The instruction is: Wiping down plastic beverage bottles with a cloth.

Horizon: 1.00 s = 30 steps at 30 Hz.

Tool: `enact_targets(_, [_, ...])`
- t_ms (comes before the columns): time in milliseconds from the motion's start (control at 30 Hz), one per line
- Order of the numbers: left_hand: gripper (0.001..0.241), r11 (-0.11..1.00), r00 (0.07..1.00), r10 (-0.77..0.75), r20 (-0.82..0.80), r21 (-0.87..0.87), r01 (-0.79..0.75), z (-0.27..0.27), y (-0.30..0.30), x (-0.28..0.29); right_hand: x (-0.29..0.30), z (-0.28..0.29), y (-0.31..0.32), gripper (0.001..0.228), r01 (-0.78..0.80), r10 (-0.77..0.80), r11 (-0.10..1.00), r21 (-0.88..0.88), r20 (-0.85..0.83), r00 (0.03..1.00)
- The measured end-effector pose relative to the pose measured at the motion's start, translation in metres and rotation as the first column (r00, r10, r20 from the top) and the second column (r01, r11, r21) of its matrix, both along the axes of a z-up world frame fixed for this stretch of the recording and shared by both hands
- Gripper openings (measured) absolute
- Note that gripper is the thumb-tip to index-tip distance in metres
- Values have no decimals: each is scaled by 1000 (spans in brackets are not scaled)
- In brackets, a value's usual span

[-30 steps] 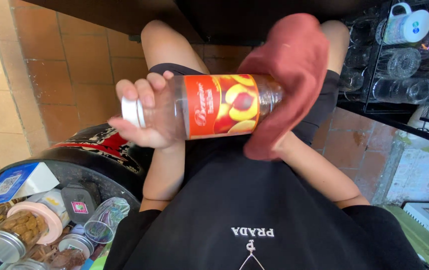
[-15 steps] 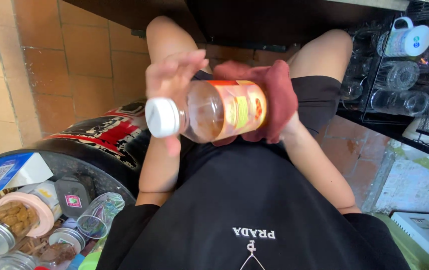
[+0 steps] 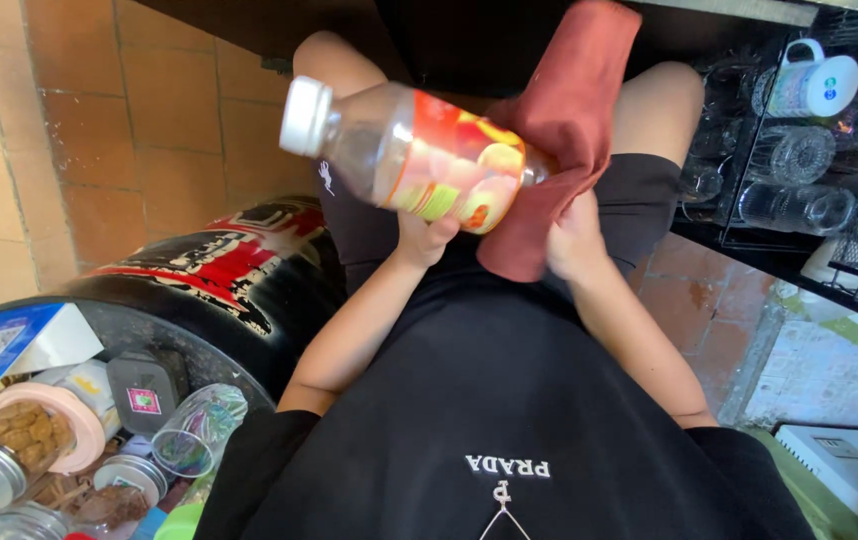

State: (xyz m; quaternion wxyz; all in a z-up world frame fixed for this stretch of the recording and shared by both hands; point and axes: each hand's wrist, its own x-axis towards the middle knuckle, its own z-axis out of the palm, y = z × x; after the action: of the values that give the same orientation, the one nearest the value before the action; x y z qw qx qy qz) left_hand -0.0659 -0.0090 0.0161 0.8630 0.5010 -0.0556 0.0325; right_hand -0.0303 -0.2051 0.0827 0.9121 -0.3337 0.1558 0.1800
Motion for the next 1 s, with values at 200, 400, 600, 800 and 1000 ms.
enact_targets(200, [91, 832, 988, -143, -53, 535, 148, 89, 9, 38, 17, 41, -6, 78, -125, 593, 606, -786, 341, 730])
enact_targets(400, [97, 601, 851, -428, -304, 608, 519, 150, 22, 61, 27, 43, -5, 91, 97, 321, 779, -619, 527, 787])
enact_targets(600, [106, 537, 710, -679, -183, 536, 652, 97, 40, 58, 42, 42, -19, 84, -182, 264, 958, -220, 433, 862])
enact_targets(800, [123, 422, 431, -902, -32, -282, 862, 18, 31, 15, 49, 44, -36, 88, -187, 298, 944, -272, 461, 836])
enact_targets(1000, [111, 627, 607, -779, -159, -160, 762, 25, 29, 11, 51, 47, -50, 92, -175, 325, 929, -327, 489, 809])
